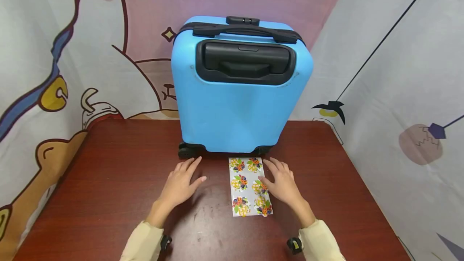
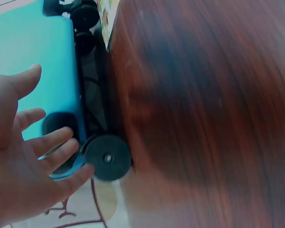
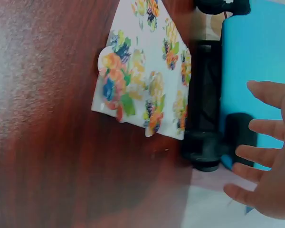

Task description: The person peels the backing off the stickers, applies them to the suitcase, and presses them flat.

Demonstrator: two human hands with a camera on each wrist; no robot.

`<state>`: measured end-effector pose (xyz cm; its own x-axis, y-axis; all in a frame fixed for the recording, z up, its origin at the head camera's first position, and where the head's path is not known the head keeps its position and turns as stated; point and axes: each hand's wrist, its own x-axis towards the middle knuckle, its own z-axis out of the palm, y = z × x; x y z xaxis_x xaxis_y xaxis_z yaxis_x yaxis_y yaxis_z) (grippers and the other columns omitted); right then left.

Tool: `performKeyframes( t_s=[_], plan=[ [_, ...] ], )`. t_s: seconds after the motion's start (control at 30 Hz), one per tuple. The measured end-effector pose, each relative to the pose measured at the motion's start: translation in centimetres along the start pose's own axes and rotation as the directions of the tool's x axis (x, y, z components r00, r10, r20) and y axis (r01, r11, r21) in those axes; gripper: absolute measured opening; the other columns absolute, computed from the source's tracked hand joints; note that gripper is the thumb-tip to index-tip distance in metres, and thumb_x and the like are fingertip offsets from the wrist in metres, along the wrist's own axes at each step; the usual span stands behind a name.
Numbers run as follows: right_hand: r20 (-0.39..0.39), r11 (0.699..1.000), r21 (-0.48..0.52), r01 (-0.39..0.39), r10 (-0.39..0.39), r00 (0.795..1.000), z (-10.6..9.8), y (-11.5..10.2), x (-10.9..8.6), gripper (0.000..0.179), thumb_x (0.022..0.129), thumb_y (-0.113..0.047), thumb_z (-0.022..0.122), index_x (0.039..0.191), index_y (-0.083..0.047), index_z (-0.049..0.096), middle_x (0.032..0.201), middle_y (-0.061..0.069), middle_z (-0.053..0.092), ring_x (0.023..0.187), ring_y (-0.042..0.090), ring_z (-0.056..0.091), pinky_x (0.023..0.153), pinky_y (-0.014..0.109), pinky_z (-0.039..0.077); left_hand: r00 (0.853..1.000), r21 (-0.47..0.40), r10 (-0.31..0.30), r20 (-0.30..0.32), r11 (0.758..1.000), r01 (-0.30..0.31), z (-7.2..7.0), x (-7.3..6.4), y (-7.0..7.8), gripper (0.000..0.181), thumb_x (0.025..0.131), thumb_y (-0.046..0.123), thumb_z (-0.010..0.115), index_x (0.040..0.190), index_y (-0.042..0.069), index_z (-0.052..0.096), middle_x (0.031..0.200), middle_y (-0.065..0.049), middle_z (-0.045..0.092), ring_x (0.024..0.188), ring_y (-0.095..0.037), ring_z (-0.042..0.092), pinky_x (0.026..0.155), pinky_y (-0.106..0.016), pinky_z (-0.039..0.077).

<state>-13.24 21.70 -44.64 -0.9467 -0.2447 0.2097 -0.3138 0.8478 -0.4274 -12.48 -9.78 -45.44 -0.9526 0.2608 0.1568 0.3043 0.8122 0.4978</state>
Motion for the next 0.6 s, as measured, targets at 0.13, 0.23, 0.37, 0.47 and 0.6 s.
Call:
performKeyframes(
  t_s=[0.13,0.23,0.37,0.47,0.6],
  plan=[
    [0.096,0.979,0.167,-0.116,0.101,0.990,0.5,1.1,0.1,0.053,0.083,-0.022,0.067,0.127,0.001,0.050,0.127,0.021,0.048,0.118,0.040,0.038,0.093,0.056,0.031,0.998,-0.174,-0.018,0.056,0.984,0.027,1.1,1.0,0.6,0.061,0.087,0.031,0.061,0.139,0.010,0.037,0.131,-0.016,0.046,0.121,-0.037,0.038,0.091,-0.058,0.033],
    [0.155,0.944,0.256,-0.210,0.175,0.972,1.2,1.9,0.1,0.052,0.084,-0.021,0.066,0.127,0.002,0.049,0.125,0.020,0.051,0.117,0.037,0.042,0.092,0.053,0.035,0.993,-0.287,-0.035,0.115,0.955,0.067,2.1,1.8,0.9,0.059,0.087,0.027,0.061,0.138,0.006,0.038,0.128,-0.018,0.049,0.120,-0.037,0.039,0.093,-0.055,0.033],
    [0.196,0.885,0.352,-0.306,0.250,0.948,1.8,2.6,0.2,0.049,0.084,-0.019,0.066,0.126,0.001,0.050,0.120,0.020,0.055,0.109,0.034,0.051,0.086,0.049,0.042,0.977,-0.386,-0.045,0.207,0.914,0.124,3.4,3.0,1.2,0.059,0.088,0.024,0.061,0.136,0.000,0.037,0.122,-0.019,0.053,0.110,-0.034,0.048,0.089,-0.049,0.039],
    [0.218,0.836,0.413,-0.363,0.296,0.930,2.2,3.0,0.4,0.048,0.084,-0.015,0.065,0.126,0.002,0.048,0.119,0.021,0.054,0.105,0.033,0.053,0.082,0.045,0.045,0.962,-0.447,-0.051,0.270,0.878,0.172,4.1,3.7,1.4,0.059,0.088,0.022,0.061,0.136,-0.003,0.036,0.122,-0.019,0.053,0.106,-0.032,0.051,0.086,-0.047,0.042],
    [0.241,0.783,0.470,-0.408,0.330,0.913,2.5,3.4,0.6,0.049,0.085,-0.010,0.063,0.129,0.003,0.045,0.121,0.023,0.052,0.105,0.034,0.052,0.082,0.043,0.045,0.944,-0.526,-0.064,0.323,0.817,0.236,4.9,4.3,1.8,0.060,0.088,0.021,0.061,0.136,-0.005,0.033,0.125,-0.021,0.050,0.107,-0.033,0.050,0.086,-0.046,0.042]
  ],
)
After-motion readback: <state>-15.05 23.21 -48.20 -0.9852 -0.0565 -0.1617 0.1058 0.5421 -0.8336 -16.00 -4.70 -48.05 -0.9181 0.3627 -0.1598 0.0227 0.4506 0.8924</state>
